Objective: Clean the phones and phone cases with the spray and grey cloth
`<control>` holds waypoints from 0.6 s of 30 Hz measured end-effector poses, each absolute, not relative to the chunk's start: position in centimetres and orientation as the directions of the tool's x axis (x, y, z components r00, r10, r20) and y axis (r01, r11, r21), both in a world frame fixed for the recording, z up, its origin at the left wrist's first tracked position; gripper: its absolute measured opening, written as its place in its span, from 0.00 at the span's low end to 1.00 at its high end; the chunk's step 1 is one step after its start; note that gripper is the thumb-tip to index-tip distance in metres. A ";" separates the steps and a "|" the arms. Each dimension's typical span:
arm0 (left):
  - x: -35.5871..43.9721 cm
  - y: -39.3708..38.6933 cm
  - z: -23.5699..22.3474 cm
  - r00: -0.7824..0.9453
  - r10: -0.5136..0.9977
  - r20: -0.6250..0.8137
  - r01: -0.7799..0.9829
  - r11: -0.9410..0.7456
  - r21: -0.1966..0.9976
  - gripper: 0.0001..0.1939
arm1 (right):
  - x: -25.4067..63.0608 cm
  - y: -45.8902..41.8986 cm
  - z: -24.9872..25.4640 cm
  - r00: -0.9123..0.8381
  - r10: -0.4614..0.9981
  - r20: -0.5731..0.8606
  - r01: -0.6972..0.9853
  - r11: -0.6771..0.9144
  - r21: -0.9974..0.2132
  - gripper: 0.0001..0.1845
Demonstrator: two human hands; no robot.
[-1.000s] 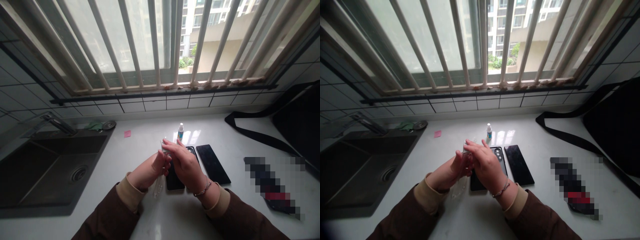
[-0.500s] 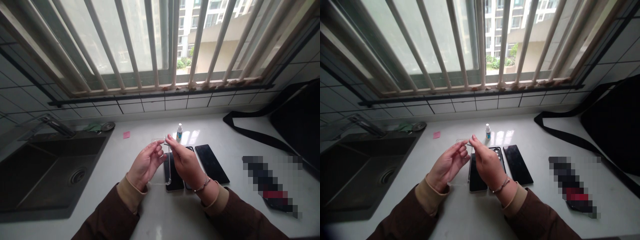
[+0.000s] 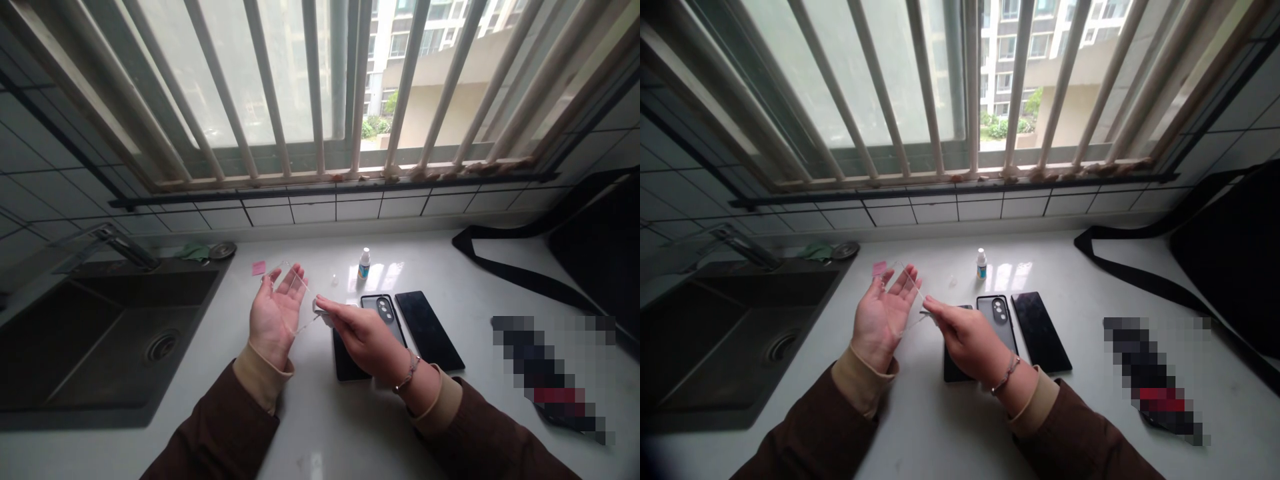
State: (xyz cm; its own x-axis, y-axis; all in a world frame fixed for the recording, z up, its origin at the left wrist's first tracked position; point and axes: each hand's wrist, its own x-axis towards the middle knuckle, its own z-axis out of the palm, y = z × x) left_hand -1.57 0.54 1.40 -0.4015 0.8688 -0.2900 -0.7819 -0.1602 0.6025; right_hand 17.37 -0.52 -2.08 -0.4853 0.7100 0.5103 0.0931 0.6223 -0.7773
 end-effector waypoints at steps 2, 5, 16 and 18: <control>-1.9 0.7 1.4 -0.417 0.861 -0.290 -0.782 -0.178 0.598 0.13 | 17.5 -0.5 -1.9 -0.505 0.733 0.456 0.109 0.578 -0.809 0.22; -2.2 0.7 1.5 -0.421 0.861 -0.285 -0.796 -0.201 0.571 0.16 | 17.7 -0.4 -1.5 -0.516 0.795 0.320 0.136 0.445 -0.885 0.19; -1.0 -0.2 2.2 -0.164 0.949 -0.270 -0.819 0.022 0.573 0.28 | 17.3 1.2 -2.4 -0.140 0.981 -0.132 -0.458 -0.183 -0.870 0.23; -0.3 -0.8 2.0 -0.012 0.960 -0.281 -0.784 0.166 0.598 0.30 | 17.9 1.4 -2.5 -0.041 0.998 0.046 -0.315 0.031 -0.949 0.24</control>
